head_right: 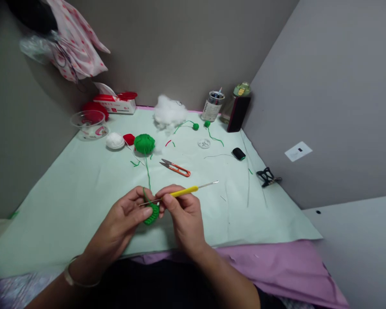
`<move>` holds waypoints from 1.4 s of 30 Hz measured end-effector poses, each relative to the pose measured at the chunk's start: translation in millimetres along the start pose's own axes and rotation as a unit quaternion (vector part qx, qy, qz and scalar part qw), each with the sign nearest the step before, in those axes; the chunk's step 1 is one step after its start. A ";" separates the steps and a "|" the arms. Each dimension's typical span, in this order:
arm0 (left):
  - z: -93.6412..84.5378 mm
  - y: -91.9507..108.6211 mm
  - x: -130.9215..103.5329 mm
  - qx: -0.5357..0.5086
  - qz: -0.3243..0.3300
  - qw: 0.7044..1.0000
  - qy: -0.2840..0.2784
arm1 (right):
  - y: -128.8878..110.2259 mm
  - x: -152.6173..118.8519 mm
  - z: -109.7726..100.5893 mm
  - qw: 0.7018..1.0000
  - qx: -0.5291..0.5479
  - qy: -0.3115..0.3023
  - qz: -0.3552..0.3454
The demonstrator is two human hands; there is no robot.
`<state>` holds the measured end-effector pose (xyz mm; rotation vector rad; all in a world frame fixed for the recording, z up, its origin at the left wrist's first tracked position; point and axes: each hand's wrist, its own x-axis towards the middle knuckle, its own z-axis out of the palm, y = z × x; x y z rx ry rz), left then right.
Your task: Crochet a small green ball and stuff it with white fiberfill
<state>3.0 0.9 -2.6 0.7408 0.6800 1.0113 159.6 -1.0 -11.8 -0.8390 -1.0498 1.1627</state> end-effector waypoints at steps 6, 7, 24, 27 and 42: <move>1.0 3.9 2.2 0.022 -0.004 1.000 -0.017 | -1.7 -0.6 3.1 0.998 -0.041 -0.001 -0.048; 0.8 6.8 3.6 0.032 -0.012 0.999 -0.027 | -5.6 2.0 2.8 0.996 -0.057 -0.008 -0.067; -19.1 76.3 86.1 0.098 -0.035 0.990 -0.096 | -55.1 131.5 -56.9 0.994 -0.081 -0.058 -0.036; -25.4 89.1 94.4 0.069 0.033 0.997 -0.004 | -57.0 125.0 -70.1 0.939 -0.234 -0.250 0.044; -22.8 29.3 88.4 0.328 -0.043 0.900 -0.285 | -32.2 174.9 -22.8 0.749 -0.543 -0.379 -0.021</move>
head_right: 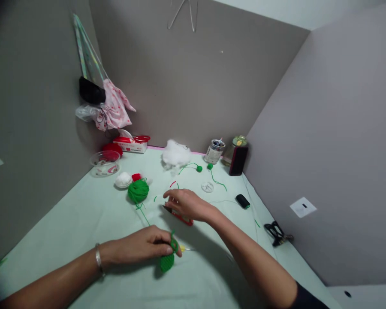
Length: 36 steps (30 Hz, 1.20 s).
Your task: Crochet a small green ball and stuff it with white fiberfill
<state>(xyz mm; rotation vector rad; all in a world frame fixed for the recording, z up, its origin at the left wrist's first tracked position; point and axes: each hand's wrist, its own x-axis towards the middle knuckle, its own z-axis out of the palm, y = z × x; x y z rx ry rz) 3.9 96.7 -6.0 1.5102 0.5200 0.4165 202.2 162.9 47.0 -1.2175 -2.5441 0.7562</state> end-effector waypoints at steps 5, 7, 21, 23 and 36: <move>-9.9 -0.8 -5.5 0.097 0.010 0.995 0.027 | -1.4 63.7 28.5 0.997 0.012 0.020 -0.077; -15.8 0.8 -9.7 0.137 0.016 0.988 0.064 | -1.5 86.3 43.2 0.991 0.023 0.013 -0.131; -91.4 1.9 -30.6 0.072 0.110 0.847 0.516 | 20.4 88.3 43.1 0.957 0.247 0.099 -0.117; -95.7 -0.3 -28.6 0.008 0.082 0.864 0.497 | 18.5 84.4 48.2 0.957 0.142 0.185 -0.172; -91.8 -25.3 -13.5 -0.018 0.107 0.872 0.478 | 16.3 75.9 52.0 0.941 0.313 0.109 -0.066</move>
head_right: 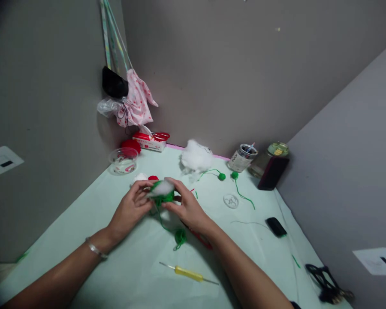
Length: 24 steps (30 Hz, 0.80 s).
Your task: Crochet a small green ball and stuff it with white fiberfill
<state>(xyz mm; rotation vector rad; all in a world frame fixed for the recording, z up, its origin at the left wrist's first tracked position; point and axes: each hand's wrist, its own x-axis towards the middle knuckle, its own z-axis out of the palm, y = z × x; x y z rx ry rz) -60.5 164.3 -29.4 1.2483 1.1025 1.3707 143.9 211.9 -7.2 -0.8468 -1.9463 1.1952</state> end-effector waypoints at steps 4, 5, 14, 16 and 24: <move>1.2 1.9 -3.7 0.042 0.032 0.999 -0.012 | 3.3 1.2 -1.9 0.999 0.005 0.030 0.024; 0.7 4.4 -5.2 0.073 0.055 0.996 -0.015 | 3.7 1.2 -1.4 0.999 0.001 0.035 0.031; -2.8 8.8 -6.1 0.221 0.143 0.965 -0.015 | 17.5 1.2 2.3 0.998 -0.009 0.036 0.045; -3.4 -0.2 -1.4 0.206 0.093 0.974 -0.010 | 20.6 1.2 2.4 0.999 -0.003 0.035 0.037; -9.2 -6.6 5.8 0.127 0.033 0.990 0.043 | -1.3 -5.0 -6.3 0.998 -0.063 0.004 -0.012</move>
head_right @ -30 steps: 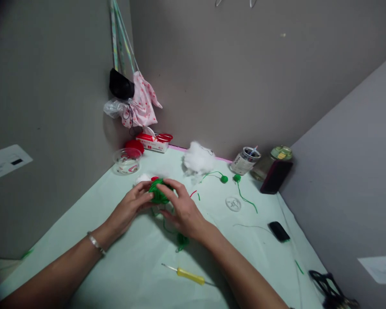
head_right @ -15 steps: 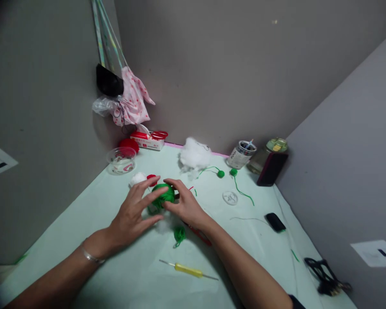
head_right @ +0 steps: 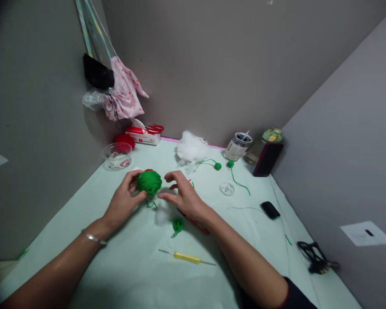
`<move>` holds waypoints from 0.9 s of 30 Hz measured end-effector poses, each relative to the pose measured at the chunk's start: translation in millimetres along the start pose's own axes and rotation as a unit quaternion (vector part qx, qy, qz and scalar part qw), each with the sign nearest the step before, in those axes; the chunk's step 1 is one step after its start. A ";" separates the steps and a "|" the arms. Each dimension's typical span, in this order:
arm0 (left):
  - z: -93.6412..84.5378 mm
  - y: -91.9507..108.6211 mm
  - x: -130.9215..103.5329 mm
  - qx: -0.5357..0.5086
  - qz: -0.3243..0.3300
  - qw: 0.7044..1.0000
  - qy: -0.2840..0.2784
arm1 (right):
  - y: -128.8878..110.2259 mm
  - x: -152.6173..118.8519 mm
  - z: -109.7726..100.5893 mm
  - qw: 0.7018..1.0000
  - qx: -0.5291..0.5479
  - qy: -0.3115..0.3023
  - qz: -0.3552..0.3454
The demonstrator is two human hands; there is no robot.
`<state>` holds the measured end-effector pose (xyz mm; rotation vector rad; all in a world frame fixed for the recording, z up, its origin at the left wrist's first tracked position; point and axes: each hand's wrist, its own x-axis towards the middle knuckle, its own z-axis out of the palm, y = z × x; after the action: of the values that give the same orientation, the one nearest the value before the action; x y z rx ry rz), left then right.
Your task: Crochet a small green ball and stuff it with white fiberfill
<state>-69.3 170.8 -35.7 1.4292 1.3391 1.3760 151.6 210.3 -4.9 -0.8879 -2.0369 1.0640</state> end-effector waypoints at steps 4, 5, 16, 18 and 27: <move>-8.9 2.7 6.5 -0.038 -0.026 0.998 0.047 | -13.6 -7.4 -2.5 0.969 -0.146 -0.198 -0.038; -9.8 3.2 7.2 -0.045 -0.030 0.997 0.047 | -16.5 -8.2 -2.6 0.961 -0.155 -0.226 -0.047; 4.8 9.2 -8.9 -0.055 0.021 0.998 -0.011 | -8.4 4.3 -87.7 0.947 -0.273 0.171 -0.007; 8.0 9.0 -12.7 -0.055 0.031 0.998 -0.021 | -5.8 1.1 -87.6 0.919 -0.345 0.189 -0.023; 15.9 9.9 -19.7 -0.044 0.066 0.997 -0.022 | -16.4 -3.8 -15.2 0.997 0.002 -0.079 -0.023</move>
<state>-49.7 152.3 -32.9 1.5016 1.1609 1.4607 161.5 206.3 15.1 -0.7738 -2.1723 1.1438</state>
